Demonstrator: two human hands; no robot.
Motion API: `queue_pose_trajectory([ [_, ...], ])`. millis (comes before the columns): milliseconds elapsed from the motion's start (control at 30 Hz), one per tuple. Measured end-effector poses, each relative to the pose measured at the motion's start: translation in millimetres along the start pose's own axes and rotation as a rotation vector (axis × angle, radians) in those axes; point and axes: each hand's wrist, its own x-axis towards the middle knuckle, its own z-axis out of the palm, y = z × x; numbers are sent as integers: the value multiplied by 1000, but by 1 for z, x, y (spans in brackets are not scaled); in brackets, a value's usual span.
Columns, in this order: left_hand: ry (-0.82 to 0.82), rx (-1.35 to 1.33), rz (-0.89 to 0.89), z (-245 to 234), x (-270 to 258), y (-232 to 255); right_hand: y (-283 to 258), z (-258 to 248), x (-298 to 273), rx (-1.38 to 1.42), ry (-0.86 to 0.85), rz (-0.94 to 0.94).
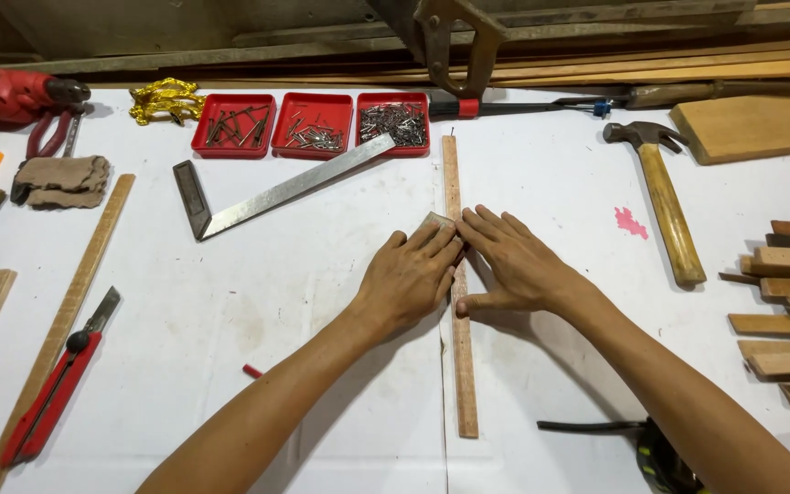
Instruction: Sand small wooden strips and mark them with a pencil using a try square at a workbench.
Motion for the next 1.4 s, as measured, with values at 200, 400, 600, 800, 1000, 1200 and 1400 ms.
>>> queue_pose_trajectory([
  [200, 22, -34, 11, 9, 44, -34, 33, -8, 44, -168, -15, 13],
  [400, 39, -89, 2, 11, 71, -51, 43, -24, 72, -253, -157, 120],
  [600, 128, -153, 50, 17, 70, -57, 42, -16, 70, -225, -142, 159],
  [800, 103, -126, 47, 17, 63, -55, 18, -18, 48, -341, 2, 149],
  [1000, 116, -66, 79, 14, 23, -19, -4, -3, -6, -300, 74, 76],
  [1200, 95, -58, 87, -11, -54, 36, -43, 2, -73, -293, 47, 1],
  [1400, 24, -37, 114, -15, -127, 76, -88, 14, -138, -332, 1, -144],
])
